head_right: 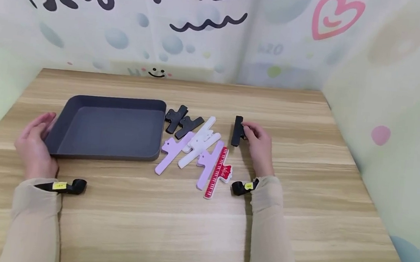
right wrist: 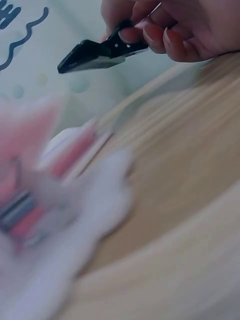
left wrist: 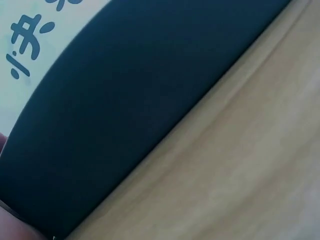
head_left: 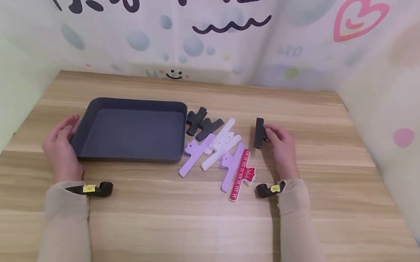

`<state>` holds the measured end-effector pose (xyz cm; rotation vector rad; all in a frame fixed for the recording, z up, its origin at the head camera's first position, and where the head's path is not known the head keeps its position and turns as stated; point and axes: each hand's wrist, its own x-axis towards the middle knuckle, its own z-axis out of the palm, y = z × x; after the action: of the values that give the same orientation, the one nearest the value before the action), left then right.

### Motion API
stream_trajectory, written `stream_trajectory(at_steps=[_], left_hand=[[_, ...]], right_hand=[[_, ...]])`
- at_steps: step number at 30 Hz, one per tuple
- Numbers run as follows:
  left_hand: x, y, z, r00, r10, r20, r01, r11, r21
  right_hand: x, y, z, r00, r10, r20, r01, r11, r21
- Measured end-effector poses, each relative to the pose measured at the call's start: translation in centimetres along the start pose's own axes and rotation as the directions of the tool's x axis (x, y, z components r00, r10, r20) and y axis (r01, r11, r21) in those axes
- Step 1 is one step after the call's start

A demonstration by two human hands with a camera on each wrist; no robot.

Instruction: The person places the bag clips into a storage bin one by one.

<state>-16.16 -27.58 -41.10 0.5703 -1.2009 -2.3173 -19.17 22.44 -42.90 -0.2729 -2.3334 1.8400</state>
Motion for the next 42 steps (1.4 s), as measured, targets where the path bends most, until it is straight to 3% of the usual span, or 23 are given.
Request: stream_trajectory(at_steps=[7,12,21,31,42], left_hand=[[0.2,0.2,0.5,1.0,0.0,0.025,-0.001,0.998,0.061],[0.3,0.1,0.9,0.998,0.022,0.051,-0.028,0.991,0.132],[-0.1,-0.2,0.6,0.998,0.015,0.056,-0.023,0.99,0.141],[0.0,-0.4,0.9,0.999,0.019,0.045,-0.027,0.983,0.183],[-0.2,0.2,0.2,1.0,-0.01,0.003,0.01,0.979,0.204]], right_hand=[[-0.3,-0.7,2.5,1.0,-0.002,-0.002,0.002,0.99,0.141],[-0.3,-0.8,3.2,1.0,0.021,-0.015,-0.019,0.987,0.161],[-0.8,-1.0,3.4,0.998,0.008,-0.057,0.003,0.982,0.189],[-1.1,-2.0,5.1,0.999,-0.017,-0.045,0.029,0.958,0.287],[-1.4,-1.8,6.4,0.998,-0.06,0.007,0.056,0.968,0.246]])
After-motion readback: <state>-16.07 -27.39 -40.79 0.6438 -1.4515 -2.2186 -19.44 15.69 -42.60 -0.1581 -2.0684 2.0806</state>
